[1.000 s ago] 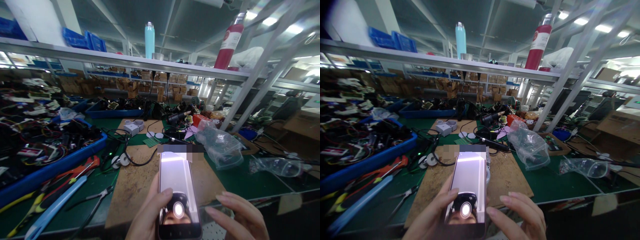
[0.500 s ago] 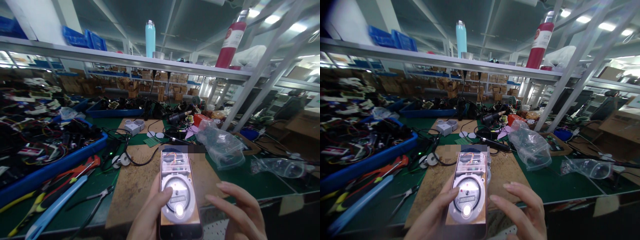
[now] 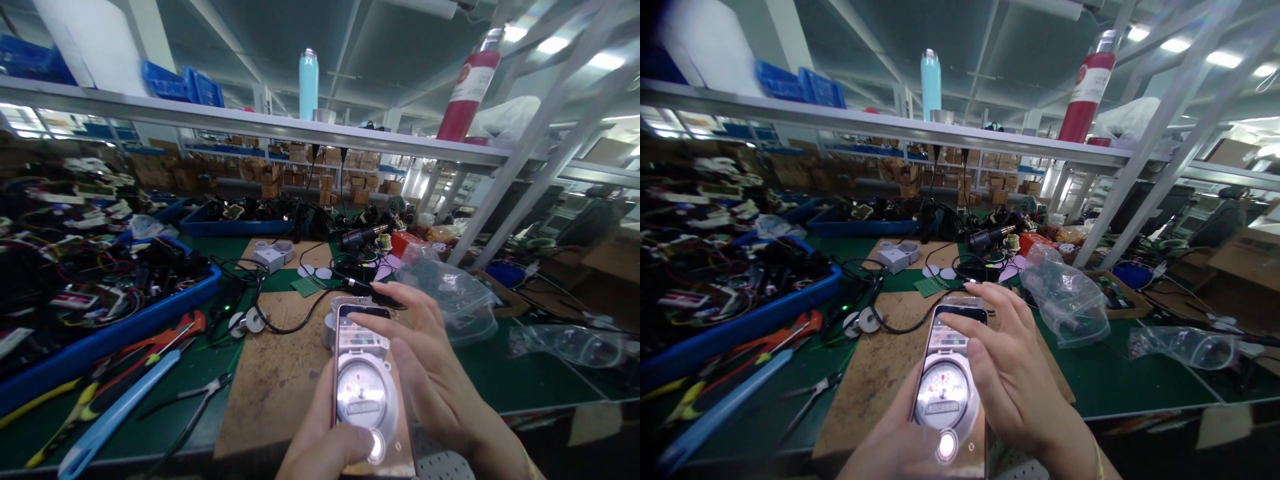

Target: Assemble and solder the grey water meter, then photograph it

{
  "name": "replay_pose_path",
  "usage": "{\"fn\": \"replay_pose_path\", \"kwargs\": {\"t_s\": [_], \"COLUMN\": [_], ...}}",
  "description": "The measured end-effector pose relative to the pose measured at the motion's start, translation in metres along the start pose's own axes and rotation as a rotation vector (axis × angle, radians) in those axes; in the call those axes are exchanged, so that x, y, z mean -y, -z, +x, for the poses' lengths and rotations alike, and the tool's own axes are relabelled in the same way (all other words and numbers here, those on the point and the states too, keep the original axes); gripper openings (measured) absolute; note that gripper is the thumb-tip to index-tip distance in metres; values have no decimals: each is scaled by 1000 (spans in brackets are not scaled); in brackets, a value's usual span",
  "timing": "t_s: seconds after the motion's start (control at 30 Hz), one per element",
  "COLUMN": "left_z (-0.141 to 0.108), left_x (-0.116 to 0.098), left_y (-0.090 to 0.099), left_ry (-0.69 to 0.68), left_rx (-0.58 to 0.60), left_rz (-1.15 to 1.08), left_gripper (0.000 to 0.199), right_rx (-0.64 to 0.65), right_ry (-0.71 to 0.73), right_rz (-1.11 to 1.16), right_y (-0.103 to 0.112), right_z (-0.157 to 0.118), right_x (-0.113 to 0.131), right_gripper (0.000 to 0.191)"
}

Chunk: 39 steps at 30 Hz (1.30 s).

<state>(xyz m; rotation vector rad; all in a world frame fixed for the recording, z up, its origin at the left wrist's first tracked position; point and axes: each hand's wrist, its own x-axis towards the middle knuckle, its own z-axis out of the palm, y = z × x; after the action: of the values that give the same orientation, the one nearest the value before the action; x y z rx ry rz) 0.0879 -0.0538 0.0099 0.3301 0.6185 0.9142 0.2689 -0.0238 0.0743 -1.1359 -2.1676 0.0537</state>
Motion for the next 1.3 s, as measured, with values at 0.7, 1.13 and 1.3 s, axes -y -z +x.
{"fn": "replay_pose_path", "kwargs": {"t_s": [0.7,1.13,1.3], "left_z": [-3,-10,-7], "left_x": [-1,-1,-9], "left_y": [-1,-4,-6], "left_ry": [-24,-138,-67], "left_rx": [111,140,125], "left_rz": [-21,19,-72], "left_gripper": [102,105,98], "right_rx": [-160,-485,-646], "right_ry": [-25,-274,-266], "right_rz": [108,398,513], "right_y": [1,-26,-38], "right_z": [-10,-77,-95], "right_x": [-3,-5,-17], "right_gripper": [44,37,34]}}
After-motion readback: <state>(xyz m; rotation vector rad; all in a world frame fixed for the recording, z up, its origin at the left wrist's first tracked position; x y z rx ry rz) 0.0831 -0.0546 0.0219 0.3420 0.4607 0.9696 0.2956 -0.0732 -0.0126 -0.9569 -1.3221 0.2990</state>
